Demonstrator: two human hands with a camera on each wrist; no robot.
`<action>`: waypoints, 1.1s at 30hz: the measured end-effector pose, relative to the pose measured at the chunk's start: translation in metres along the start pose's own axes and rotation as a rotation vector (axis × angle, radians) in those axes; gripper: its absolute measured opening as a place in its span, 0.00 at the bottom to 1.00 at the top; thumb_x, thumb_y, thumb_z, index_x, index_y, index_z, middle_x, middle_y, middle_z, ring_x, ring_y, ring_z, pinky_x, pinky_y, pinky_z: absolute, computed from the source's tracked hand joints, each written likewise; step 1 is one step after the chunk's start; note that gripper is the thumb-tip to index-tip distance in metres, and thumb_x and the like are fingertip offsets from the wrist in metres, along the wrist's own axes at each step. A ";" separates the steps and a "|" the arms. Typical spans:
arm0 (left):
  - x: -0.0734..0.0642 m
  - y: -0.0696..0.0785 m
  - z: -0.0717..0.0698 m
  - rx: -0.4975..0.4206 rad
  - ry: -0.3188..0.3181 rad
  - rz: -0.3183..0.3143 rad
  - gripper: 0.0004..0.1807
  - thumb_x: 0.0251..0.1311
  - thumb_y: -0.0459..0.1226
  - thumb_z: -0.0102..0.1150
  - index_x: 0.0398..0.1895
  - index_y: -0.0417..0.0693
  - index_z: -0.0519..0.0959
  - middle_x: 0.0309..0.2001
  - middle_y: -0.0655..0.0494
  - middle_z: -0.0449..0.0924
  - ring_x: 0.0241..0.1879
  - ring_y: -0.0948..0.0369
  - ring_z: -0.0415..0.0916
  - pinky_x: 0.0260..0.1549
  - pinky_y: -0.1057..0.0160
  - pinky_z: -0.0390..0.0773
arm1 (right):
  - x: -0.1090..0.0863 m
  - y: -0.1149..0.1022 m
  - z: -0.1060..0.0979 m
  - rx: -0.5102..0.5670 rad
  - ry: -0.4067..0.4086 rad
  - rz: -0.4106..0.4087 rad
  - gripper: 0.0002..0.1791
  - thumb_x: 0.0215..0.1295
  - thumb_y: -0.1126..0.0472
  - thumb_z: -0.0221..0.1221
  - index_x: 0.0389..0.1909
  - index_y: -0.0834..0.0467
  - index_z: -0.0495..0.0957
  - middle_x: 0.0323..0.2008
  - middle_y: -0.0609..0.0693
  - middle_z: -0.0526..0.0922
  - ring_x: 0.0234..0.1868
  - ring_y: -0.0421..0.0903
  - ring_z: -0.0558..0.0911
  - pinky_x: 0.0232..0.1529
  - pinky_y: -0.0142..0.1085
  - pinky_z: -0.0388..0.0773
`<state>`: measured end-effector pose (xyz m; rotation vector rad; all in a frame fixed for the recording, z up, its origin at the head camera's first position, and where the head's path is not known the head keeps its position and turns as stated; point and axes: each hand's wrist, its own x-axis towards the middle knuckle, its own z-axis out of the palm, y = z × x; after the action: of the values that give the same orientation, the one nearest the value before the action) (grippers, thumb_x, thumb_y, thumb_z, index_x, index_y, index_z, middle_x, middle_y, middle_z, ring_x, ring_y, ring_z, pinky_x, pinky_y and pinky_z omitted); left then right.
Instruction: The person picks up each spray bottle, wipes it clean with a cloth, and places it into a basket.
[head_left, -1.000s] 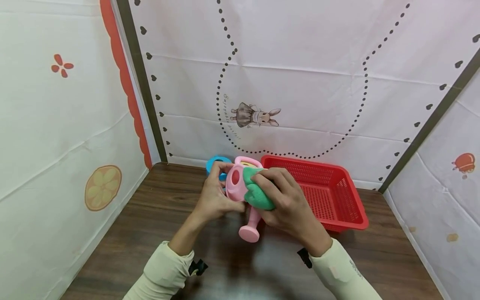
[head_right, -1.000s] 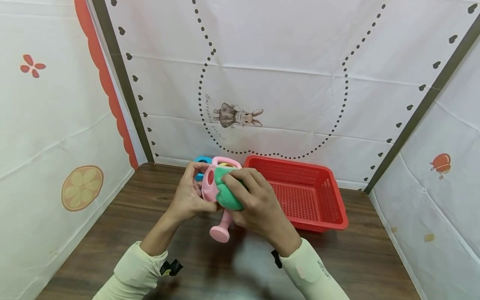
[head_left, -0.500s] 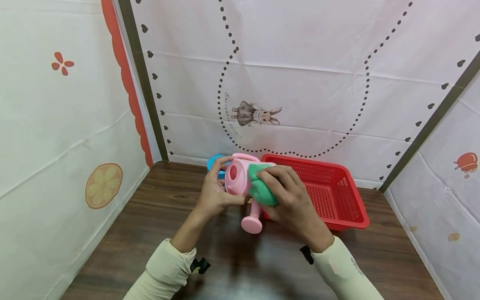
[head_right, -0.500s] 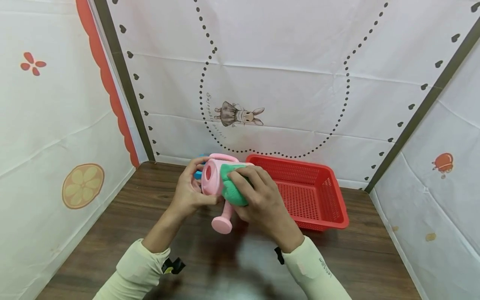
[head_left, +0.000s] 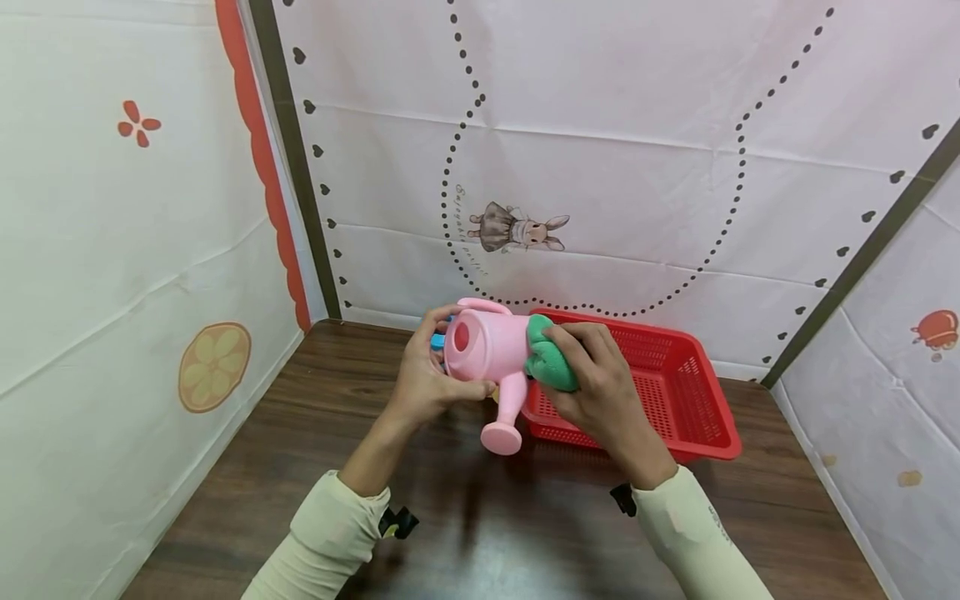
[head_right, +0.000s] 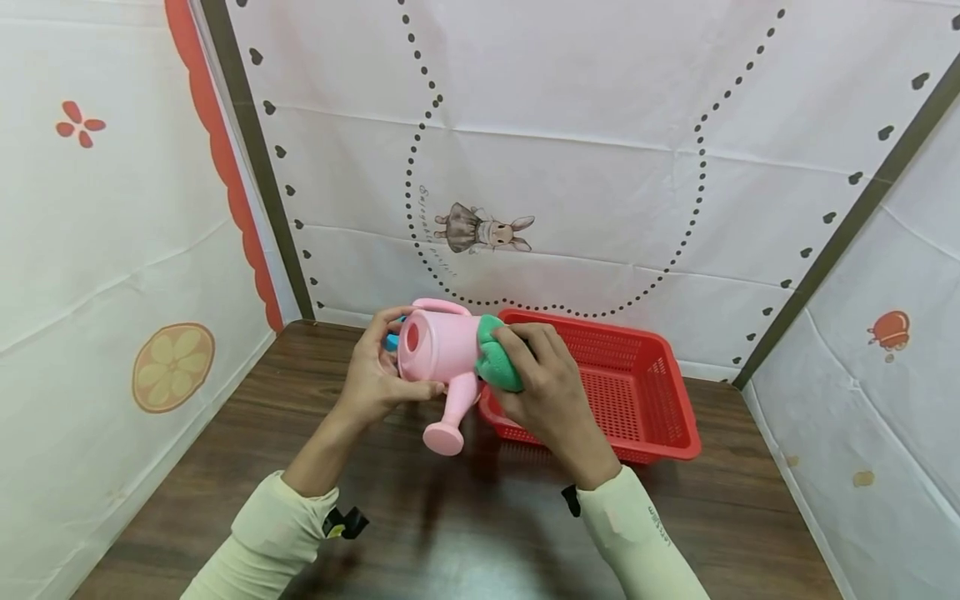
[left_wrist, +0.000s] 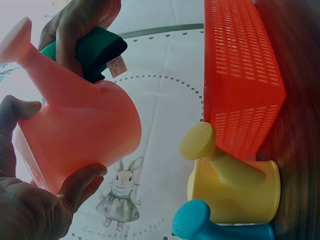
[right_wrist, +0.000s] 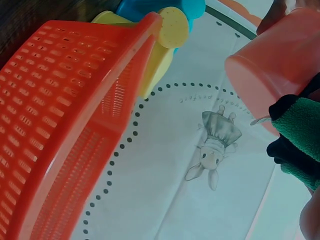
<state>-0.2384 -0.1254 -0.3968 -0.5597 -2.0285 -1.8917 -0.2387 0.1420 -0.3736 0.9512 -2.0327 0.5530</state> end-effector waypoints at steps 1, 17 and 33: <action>0.000 -0.001 0.000 -0.004 -0.001 -0.005 0.55 0.43 0.27 0.86 0.79 0.49 0.70 0.63 0.35 0.71 0.55 0.42 0.84 0.48 0.60 0.92 | -0.001 0.001 0.001 0.000 0.002 0.002 0.47 0.43 0.65 0.88 0.69 0.58 0.81 0.58 0.62 0.84 0.58 0.60 0.83 0.54 0.55 0.92; 0.007 -0.014 0.014 -0.042 -0.027 -0.064 0.56 0.41 0.26 0.85 0.79 0.48 0.69 0.64 0.36 0.67 0.41 0.50 0.87 0.40 0.61 0.93 | 0.010 -0.013 0.008 0.017 -0.003 -0.119 0.44 0.49 0.59 0.88 0.69 0.59 0.81 0.59 0.60 0.84 0.60 0.57 0.83 0.59 0.50 0.90; 0.010 -0.021 0.019 -0.066 -0.023 -0.073 0.56 0.42 0.23 0.82 0.79 0.45 0.66 0.62 0.37 0.66 0.42 0.50 0.87 0.39 0.62 0.94 | 0.010 -0.015 0.012 0.000 0.017 -0.093 0.43 0.49 0.59 0.88 0.68 0.60 0.80 0.59 0.60 0.84 0.59 0.58 0.83 0.60 0.50 0.90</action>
<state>-0.2563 -0.1068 -0.4123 -0.5333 -2.0335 -2.0095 -0.2369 0.1208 -0.3714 1.0316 -1.9623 0.5088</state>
